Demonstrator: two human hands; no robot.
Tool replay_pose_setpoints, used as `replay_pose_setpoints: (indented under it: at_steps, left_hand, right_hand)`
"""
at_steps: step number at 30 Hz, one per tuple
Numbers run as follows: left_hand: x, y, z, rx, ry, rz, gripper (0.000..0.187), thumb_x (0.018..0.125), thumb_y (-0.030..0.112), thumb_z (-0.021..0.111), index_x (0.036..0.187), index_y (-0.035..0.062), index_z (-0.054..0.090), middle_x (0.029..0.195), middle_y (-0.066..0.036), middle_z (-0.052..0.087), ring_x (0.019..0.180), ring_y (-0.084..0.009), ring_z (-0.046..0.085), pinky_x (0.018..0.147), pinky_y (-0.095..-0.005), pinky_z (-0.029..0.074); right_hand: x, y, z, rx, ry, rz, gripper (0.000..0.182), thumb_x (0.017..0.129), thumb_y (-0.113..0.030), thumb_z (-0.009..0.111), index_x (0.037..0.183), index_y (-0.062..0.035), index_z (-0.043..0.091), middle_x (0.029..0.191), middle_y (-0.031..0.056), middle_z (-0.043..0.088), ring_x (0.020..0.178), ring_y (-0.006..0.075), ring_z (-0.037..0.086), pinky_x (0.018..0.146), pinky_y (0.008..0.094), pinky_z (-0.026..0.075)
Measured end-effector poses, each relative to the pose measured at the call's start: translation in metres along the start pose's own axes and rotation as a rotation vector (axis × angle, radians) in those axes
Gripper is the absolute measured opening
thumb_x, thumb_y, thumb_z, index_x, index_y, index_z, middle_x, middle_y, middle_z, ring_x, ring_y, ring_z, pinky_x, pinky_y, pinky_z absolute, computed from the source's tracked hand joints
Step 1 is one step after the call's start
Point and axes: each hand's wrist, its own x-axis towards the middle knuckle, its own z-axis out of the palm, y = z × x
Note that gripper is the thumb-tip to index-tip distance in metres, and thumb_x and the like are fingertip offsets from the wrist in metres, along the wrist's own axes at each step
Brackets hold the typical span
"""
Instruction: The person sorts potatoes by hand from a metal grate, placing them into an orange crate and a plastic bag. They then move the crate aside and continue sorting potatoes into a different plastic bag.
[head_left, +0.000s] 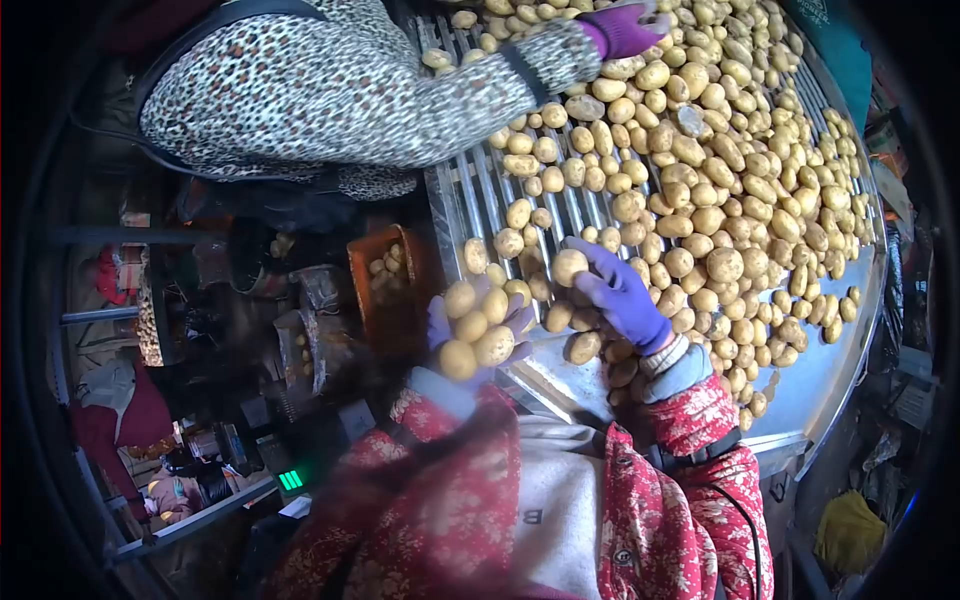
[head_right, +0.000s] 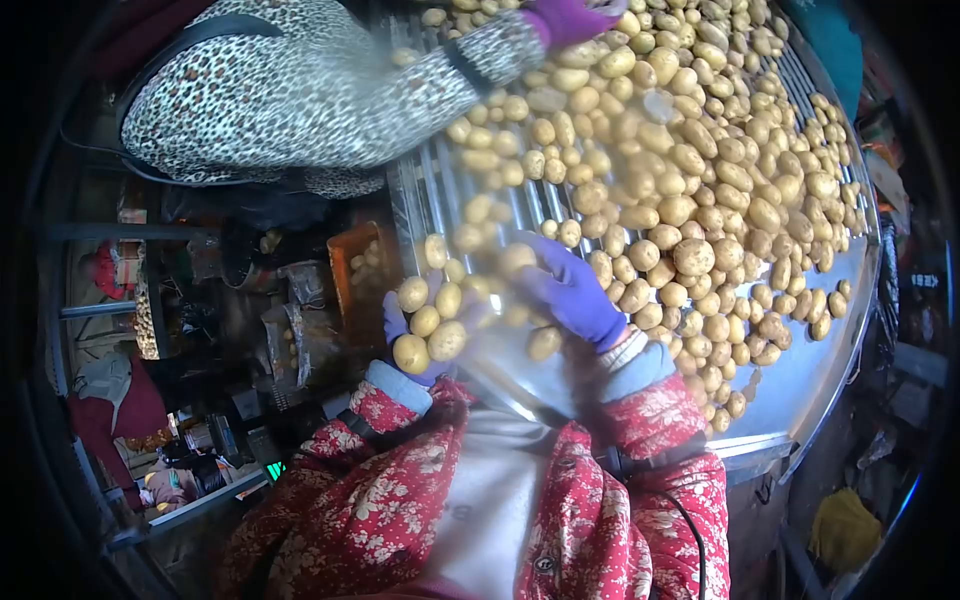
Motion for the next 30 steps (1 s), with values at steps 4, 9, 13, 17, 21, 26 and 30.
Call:
replay_pose_setpoints:
  at_steps: [4,9,13,17,21,26,30]
  left_hand:
    - [0.008,-0.035,0.002,-0.188,-0.002,0.144,0.048,0.097,0.025,0.068,0.142,0.0143,0.053,0.135,-0.014,0.057,0.116,-0.0224,0.060,0.098,-0.0417,0.053]
    - [0.015,-0.044,-0.028,-0.119,-0.168,0.050,0.054,0.093,0.016,0.073,0.142,0.0107,0.052,0.126,-0.012,0.060,0.108,-0.0189,0.062,0.097,-0.0338,0.053]
    - [0.009,-0.045,-0.030,-0.281,-0.264,0.032,0.055,0.097,0.023,0.067,0.145,0.0085,0.046,0.137,-0.011,0.058,0.118,-0.0222,0.061,0.099,-0.0342,0.053]
    - [0.004,-0.026,-0.060,-0.304,-0.221,-0.008,0.054,0.099,0.029,0.064,0.145,0.0092,0.044,0.143,-0.011,0.052,0.120,-0.0217,0.058,0.097,-0.0328,0.053]
    - [-0.013,-0.018,-0.067,-0.276,-0.257,-0.068,0.055,0.099,0.028,0.065,0.146,0.0098,0.043,0.141,-0.011,0.053,0.118,-0.0216,0.059,0.095,-0.0320,0.052]
    - [-0.033,0.001,-0.059,-0.202,-0.340,-0.054,0.057,0.098,0.027,0.065,0.148,0.0106,0.042,0.139,-0.011,0.055,0.116,-0.0216,0.060,0.093,-0.0309,0.052]
    - [-0.032,0.001,-0.067,-0.152,-0.494,0.048,0.059,0.098,0.025,0.066,0.150,0.0112,0.040,0.137,-0.011,0.056,0.114,-0.0216,0.061,0.091,-0.0301,0.051]
  right_hand:
    - [-0.032,-0.006,0.013,0.039,0.018,0.042,0.055,0.106,-0.032,0.051,0.149,0.0006,0.044,0.145,0.0123,0.053,0.135,0.0226,0.047,0.115,0.0376,0.036]
    - [-0.052,0.016,0.053,-0.902,0.111,-0.605,0.051,0.098,-0.018,0.062,0.144,-0.0009,0.051,0.139,0.0222,0.055,0.131,0.0338,0.053,0.111,0.0435,0.040]
    - [-0.048,0.008,0.027,-0.562,0.059,-0.504,0.046,0.095,-0.012,0.061,0.139,-0.0015,0.056,0.129,0.0202,0.061,0.122,0.0342,0.058,0.106,0.0432,0.043]
    - [-0.025,0.004,0.007,-0.799,0.267,-0.438,0.038,0.093,-0.012,0.064,0.129,-0.0017,0.064,0.120,0.0162,0.069,0.113,0.0323,0.064,0.100,0.0411,0.049]
    - [0.042,-0.003,0.036,-0.975,0.056,-0.562,0.049,0.083,-0.012,0.070,0.131,-0.0089,0.063,0.121,0.0142,0.067,0.105,0.0334,0.066,0.087,0.0453,0.053]
    - [0.113,0.013,0.046,-1.507,-0.047,-0.524,0.042,0.078,-0.020,0.070,0.119,-0.0142,0.065,0.105,0.0082,0.065,0.087,0.0307,0.061,0.073,0.0449,0.050]
    - [0.077,0.034,0.028,-0.186,0.028,-0.184,0.050,0.097,-0.029,0.062,0.139,-0.0040,0.055,0.118,0.0060,0.066,0.103,0.0227,0.066,0.084,0.0335,0.055]
